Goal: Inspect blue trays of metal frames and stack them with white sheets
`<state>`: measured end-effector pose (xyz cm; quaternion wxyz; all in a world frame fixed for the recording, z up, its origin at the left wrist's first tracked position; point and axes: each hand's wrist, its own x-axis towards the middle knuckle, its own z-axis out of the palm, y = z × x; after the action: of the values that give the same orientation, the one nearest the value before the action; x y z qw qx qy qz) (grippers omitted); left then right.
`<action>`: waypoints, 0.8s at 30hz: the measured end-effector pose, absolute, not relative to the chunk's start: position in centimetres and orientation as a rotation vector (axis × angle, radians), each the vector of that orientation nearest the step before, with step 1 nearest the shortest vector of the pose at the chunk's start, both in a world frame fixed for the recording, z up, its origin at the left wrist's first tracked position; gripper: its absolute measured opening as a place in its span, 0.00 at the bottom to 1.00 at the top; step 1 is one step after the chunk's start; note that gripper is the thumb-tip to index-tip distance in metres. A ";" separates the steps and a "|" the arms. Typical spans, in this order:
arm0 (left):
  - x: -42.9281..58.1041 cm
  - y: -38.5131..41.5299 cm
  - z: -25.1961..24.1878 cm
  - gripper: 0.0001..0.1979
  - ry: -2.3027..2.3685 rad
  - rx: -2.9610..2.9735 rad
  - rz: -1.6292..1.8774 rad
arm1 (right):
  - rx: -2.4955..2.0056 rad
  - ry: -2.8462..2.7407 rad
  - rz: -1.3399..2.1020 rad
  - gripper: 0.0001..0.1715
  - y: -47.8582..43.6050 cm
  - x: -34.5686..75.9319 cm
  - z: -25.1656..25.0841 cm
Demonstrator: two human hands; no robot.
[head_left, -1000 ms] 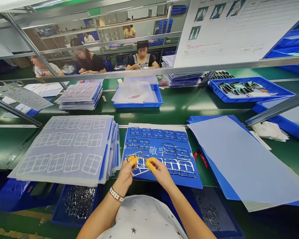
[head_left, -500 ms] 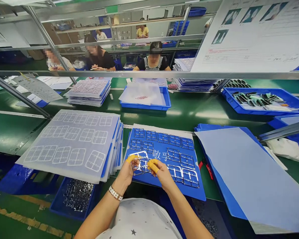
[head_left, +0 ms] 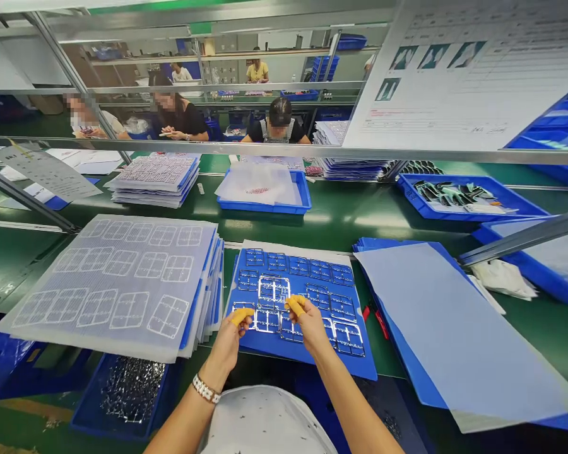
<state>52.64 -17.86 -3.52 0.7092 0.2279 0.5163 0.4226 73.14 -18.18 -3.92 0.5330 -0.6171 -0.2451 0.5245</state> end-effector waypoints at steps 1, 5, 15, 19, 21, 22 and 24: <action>52.5 -18.1 -3.7 0.16 1.148 0.503 0.938 | -1.474 -0.567 1.244 0.26 -18.0 73.4 -4.0; 52.0 -19.1 -4.6 0.18 1.173 0.491 0.913 | -1.468 -0.482 1.241 0.26 -17.0 74.2 -4.4; 51.4 -21.0 -6.3 0.20 1.223 0.408 0.901 | -1.417 -0.335 1.309 0.24 -15.0 75.3 -5.6; 50.8 -21.7 -7.3 0.22 1.207 0.383 0.895 | -1.420 -0.351 1.335 0.21 -13.2 75.4 -6.3; 50.5 -22.1 -7.7 0.24 1.211 0.358 0.893 | -1.433 -0.371 1.350 0.19 -11.5 75.6 -6.7; 50.4 -22.3 -8.0 0.24 1.219 0.347 0.895 | -1.446 -0.384 1.356 0.17 -10.4 75.7 -6.8; 50.4 -22.7 -8.5 0.24 1.248 0.329 0.922 | -1.489 -0.413 1.368 0.14 -7.8 76.0 -7.1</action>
<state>50.41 -22.73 -8.49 0.7016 0.1480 0.5608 0.4139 75.96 -7.76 -7.07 0.5133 -0.6191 -0.1719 0.5690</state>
